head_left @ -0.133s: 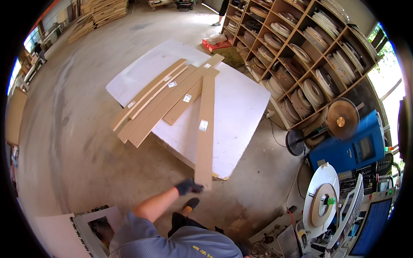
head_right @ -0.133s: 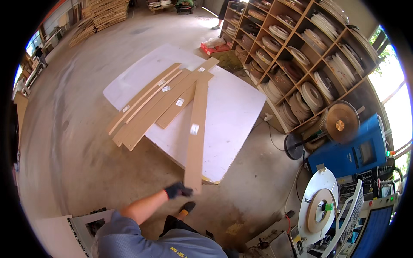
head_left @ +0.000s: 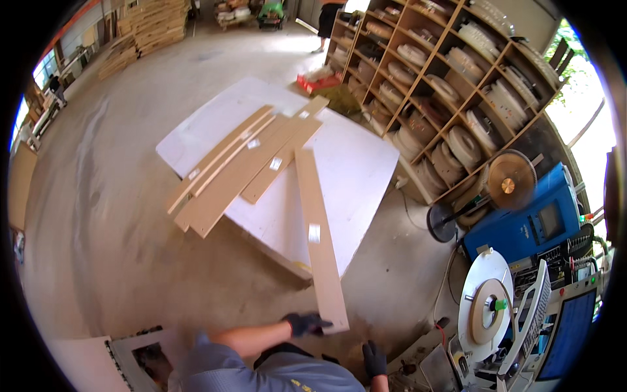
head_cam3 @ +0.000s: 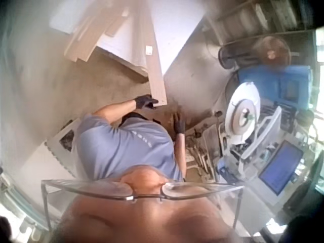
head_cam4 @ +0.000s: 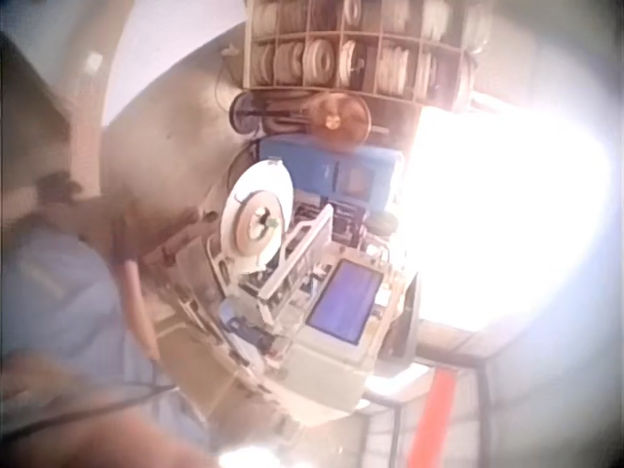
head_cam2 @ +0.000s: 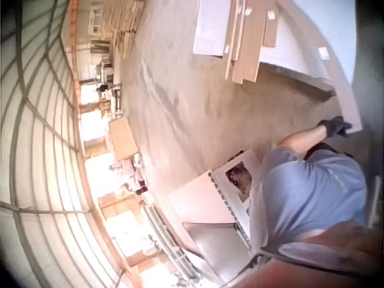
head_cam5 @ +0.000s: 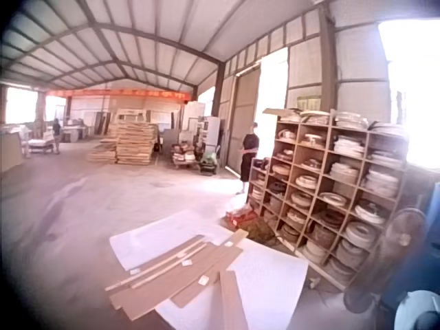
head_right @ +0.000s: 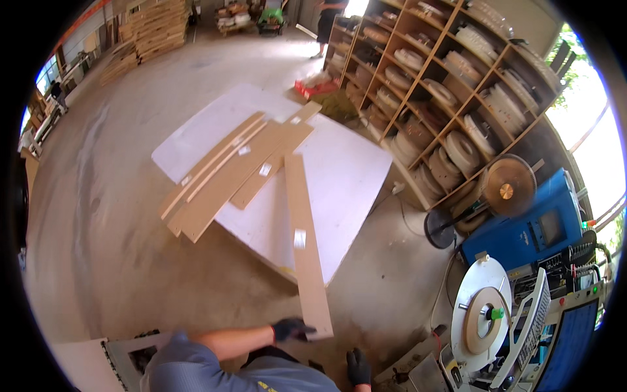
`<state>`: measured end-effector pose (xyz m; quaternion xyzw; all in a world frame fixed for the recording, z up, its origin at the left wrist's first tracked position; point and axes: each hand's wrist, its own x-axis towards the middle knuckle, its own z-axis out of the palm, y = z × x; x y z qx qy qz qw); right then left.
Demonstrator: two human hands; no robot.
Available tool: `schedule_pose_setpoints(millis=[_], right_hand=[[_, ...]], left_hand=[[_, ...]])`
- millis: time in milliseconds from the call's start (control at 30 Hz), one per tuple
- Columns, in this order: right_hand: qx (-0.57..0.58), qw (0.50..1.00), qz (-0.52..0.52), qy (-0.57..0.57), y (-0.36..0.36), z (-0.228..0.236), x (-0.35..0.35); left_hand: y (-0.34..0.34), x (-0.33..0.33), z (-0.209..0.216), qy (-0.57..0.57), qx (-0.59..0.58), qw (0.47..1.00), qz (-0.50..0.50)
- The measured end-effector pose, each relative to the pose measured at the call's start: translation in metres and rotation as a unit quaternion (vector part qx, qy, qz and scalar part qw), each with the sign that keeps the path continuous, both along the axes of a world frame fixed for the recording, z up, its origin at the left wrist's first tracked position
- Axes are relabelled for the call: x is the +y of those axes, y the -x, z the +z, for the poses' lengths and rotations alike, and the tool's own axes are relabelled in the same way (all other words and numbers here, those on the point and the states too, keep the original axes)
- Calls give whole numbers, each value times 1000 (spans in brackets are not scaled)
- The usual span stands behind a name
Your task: The person picks up long wooden planks from a table and places them onto a conveyor belt system. They feed the planks into a machine, likely for cutting or labeling, and then retrieve the processed pieces. The person stacks the finished planks on a nearby table.
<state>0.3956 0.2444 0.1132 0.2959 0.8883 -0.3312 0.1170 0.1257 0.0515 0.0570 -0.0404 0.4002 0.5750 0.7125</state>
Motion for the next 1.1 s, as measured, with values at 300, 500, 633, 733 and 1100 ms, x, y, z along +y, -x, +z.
schedule_pose_setpoints(millis=[300, 500, 633, 733, 1100], right_hand=[[-77, 986, -144, -35, 80, -15, 25], [8, 990, -28, -135, -46, -28, 25], [84, 958, 86, -258, -139, 38, 6], [-11, 992, -52, -113, -156, 90, -3], [18, 980, -18, -199, -103, 144, -31]], left_hand=[[-76, 64, 8, -44, -30, 987, -150], [-8, 67, -8, -1, 24, 988, 154], [46, 53, 25, -83, -10, 983, 165], [24, 63, 52, -32, 35, 994, 93], [-173, 114, 114, 33, 54, 990, -122]])
